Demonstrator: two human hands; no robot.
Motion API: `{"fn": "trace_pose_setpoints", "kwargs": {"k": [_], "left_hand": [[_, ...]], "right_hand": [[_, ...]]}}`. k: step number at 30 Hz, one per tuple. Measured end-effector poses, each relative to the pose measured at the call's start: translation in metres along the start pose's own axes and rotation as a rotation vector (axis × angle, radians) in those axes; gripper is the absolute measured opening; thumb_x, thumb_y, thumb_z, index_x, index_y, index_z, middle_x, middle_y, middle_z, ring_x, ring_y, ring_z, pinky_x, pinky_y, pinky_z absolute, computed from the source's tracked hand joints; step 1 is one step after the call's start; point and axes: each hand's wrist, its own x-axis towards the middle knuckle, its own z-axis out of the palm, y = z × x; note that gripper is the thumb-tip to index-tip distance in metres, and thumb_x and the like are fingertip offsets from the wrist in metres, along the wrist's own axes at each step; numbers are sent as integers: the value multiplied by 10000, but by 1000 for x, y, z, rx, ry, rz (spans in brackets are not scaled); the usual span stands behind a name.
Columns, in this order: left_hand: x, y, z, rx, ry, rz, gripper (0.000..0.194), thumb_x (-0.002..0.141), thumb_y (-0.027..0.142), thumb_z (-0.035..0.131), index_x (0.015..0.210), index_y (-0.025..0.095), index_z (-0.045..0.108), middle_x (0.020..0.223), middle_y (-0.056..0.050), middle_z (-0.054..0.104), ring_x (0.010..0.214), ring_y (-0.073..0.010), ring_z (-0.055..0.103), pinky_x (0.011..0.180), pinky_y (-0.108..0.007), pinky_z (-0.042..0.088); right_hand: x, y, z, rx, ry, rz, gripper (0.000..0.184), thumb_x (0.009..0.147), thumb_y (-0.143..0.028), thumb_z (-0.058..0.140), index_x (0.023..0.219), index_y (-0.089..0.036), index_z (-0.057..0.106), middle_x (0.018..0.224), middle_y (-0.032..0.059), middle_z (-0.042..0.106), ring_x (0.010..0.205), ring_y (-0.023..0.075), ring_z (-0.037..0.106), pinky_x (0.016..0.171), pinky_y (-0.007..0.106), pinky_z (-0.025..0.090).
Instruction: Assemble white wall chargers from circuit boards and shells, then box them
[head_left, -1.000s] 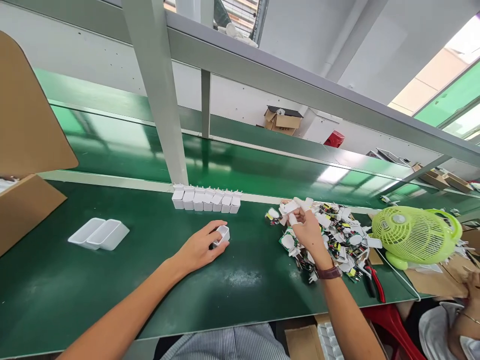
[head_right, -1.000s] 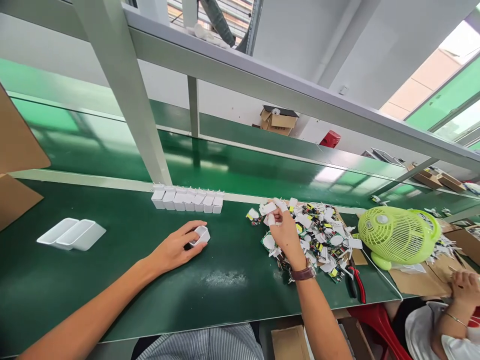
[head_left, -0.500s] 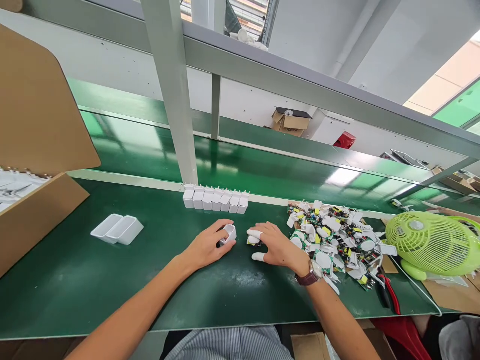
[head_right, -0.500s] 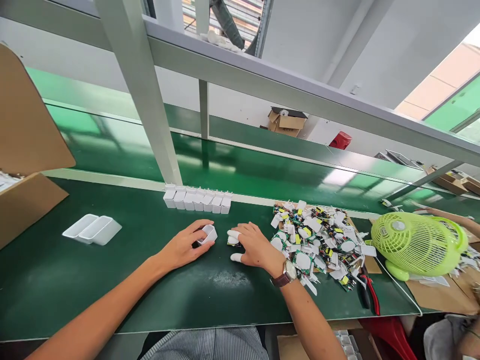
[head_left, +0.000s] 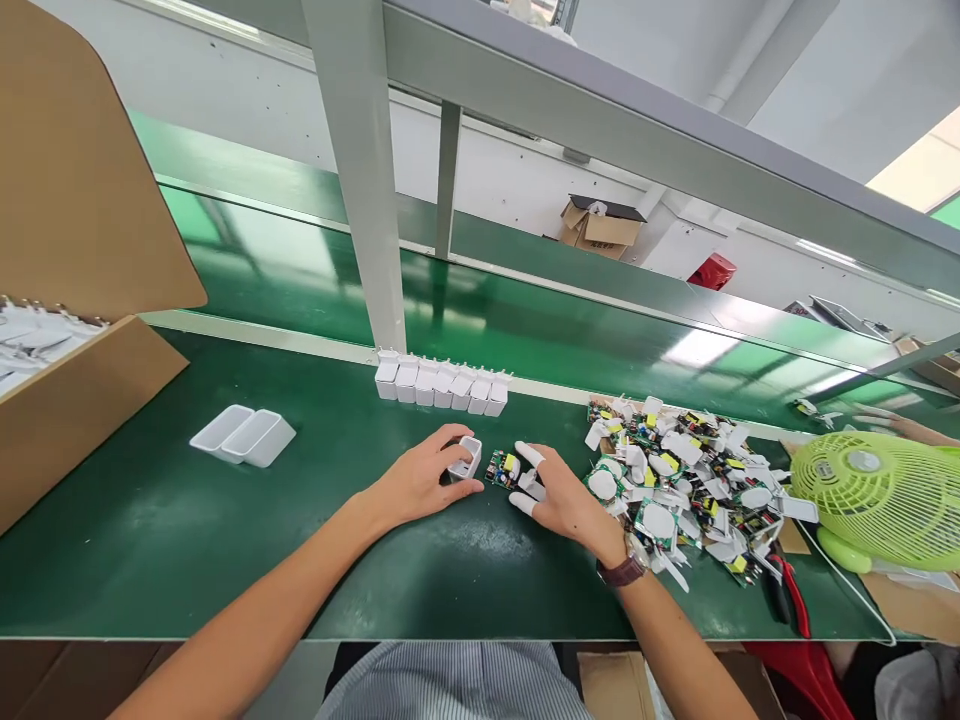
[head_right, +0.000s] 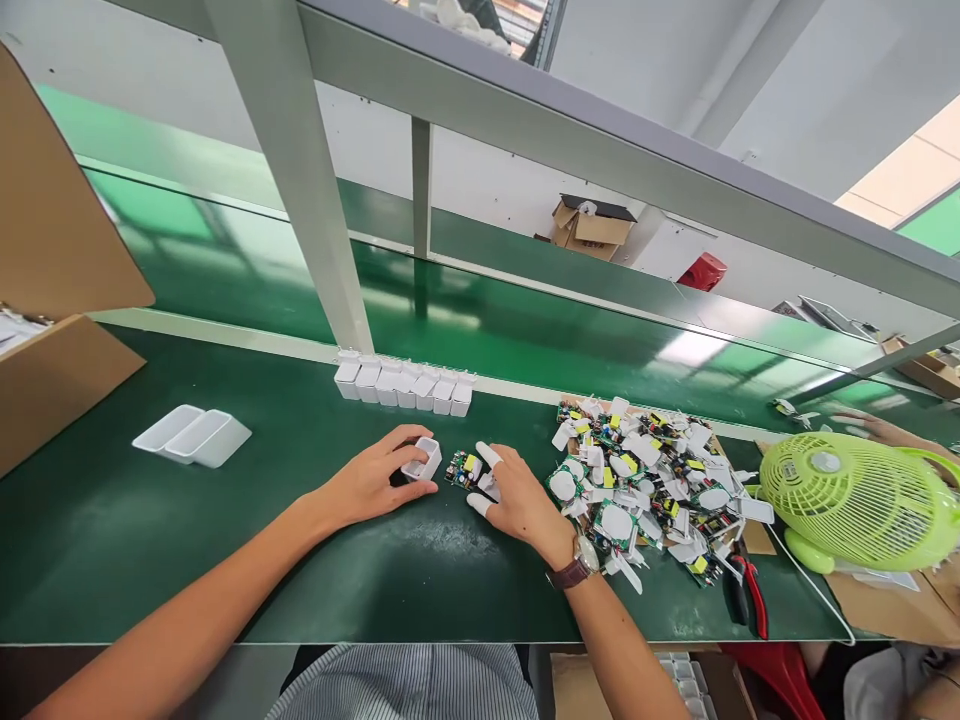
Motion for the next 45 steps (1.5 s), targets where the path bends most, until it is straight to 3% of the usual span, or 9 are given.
{"fn": "trace_pose_setpoints", "kwargs": {"k": [3,7,9,12,15,21,35,45], "left_hand": [[-1,0,-3,-54,-30,-8,312,894,448,716,1094,223,634,1347,-110,553,1113,-245,656,954,-367,578],[-1,0,-7,-160,-47,-32,789,810,415,810,1467,254,404,1448,-144,492,1262,-289,591,1057,-430,547],[-1,0,-7,-176,-74,-60,900,811,347,809,1548,269,300,1489,-144,472,1307,-298,568,1103,-449,518],[-2,-2,-1,-169,-72,-125,822,848,265,762,1540,277,318,1472,-123,515,1291,-292,590,1104,-450,518],[-3,-5,7,-125,23,-158,777,857,264,760,1515,272,347,1441,-121,546,1277,-300,600,1089,-466,527],[-1,-8,14,5,160,1,715,941,257,674,1550,268,299,1400,-147,568,1305,-317,561,1094,-536,503],[2,-8,20,78,168,108,764,961,192,648,1599,239,232,1418,-159,581,1330,-301,531,1103,-523,483],[4,-8,19,112,163,102,743,971,209,628,1600,233,233,1406,-168,593,1318,-312,554,1074,-527,508]], "right_hand": [[6,-3,11,94,61,34,556,847,-181,609,1390,-206,497,1281,134,607,1197,300,594,1040,480,511],[15,-9,3,298,224,60,518,832,-181,574,1345,-219,516,1294,128,568,1044,246,638,839,376,592],[20,-12,-4,371,268,0,505,845,-185,558,1346,-241,522,1318,117,556,1018,228,637,805,356,591],[28,-16,-7,410,288,-77,496,869,-201,565,1360,-266,523,1305,106,569,1000,218,642,785,346,592],[31,-19,2,382,358,-154,567,896,-191,585,1442,-259,451,1321,126,562,1072,238,639,837,380,602],[26,-26,14,175,435,-343,710,903,-71,551,1544,-273,324,1348,134,577,1264,294,561,1026,534,546],[23,-28,18,12,476,-292,736,876,-79,556,1558,-172,293,1298,171,608,1219,315,574,1001,537,563],[24,-35,14,-39,505,-293,710,873,-69,541,1540,-152,314,1255,175,621,1178,324,587,965,534,581]]}}
